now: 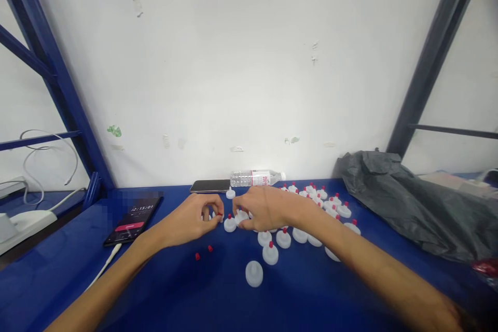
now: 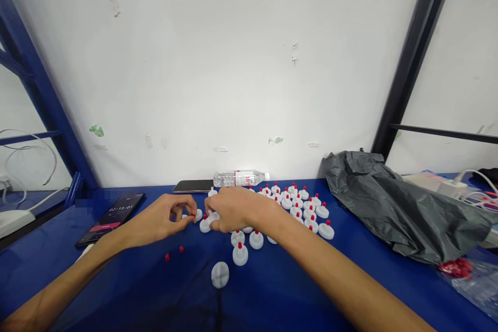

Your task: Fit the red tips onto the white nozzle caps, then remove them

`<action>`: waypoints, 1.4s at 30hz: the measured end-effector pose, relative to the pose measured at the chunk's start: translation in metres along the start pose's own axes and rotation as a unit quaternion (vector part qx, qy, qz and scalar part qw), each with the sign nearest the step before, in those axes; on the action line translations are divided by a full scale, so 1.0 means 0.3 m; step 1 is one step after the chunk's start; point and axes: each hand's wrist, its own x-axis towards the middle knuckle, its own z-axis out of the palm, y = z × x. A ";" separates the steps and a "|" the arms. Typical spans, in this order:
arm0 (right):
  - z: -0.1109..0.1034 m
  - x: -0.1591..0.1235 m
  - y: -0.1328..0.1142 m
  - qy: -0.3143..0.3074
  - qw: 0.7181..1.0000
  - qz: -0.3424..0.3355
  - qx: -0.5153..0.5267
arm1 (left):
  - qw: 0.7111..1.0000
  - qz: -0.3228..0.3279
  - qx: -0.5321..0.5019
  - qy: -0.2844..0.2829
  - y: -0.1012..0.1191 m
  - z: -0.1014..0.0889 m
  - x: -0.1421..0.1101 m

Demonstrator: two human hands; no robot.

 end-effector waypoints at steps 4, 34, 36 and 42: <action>0.011 0.012 -0.003 0.020 0.999 -0.005 -0.026 | 0.999 0.010 -0.025 0.027 0.003 0.003 0.003; 0.019 0.032 -0.018 0.179 0.982 -0.050 -0.022 | 0.991 0.085 -0.073 0.071 -0.031 0.028 0.014; 0.020 0.032 -0.017 0.191 0.980 -0.056 -0.020 | 0.990 0.081 -0.085 0.073 -0.027 0.027 0.011; 0.032 0.030 -0.008 0.220 0.972 -0.079 0.008 | 0.989 0.060 -0.118 0.066 -0.023 0.010 0.001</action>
